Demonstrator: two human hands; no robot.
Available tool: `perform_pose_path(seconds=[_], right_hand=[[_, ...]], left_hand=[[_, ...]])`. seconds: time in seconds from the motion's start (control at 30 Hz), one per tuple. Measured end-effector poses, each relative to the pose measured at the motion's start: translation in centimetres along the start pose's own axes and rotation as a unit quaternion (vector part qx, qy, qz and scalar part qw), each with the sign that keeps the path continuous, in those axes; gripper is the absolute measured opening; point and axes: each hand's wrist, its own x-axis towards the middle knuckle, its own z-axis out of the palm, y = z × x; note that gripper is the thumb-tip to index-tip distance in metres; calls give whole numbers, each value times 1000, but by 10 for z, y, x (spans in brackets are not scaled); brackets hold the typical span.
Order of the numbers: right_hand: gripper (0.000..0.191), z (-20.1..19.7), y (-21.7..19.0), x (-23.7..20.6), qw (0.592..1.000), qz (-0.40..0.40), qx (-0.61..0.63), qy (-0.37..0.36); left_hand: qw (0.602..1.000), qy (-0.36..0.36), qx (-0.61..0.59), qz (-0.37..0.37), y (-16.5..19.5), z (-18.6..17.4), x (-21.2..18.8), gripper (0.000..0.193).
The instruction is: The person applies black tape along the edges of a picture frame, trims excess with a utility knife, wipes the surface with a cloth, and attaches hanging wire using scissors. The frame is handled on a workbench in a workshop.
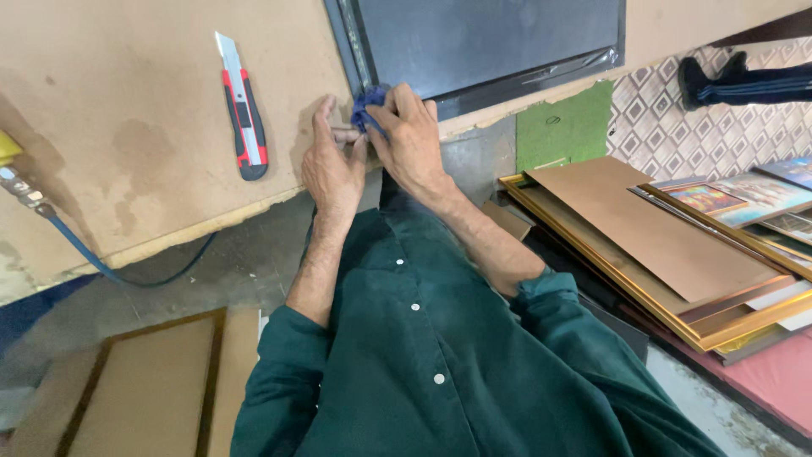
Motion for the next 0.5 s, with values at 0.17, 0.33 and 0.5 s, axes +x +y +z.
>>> perform_pose_path(seconds=[0.17,0.33,0.5], right_hand=[[27,-48,72,-27,994,60,77,48],[27,-139,230,-42,952,183,44,241],[36,-214,364,-1,928,243,-73,273]], left_hand=[[998,-3,-49,-37,4,1,1,69],[998,21,-53,-20,5,6,1,67],[996,44,-61,-54,12,14,2,66]])
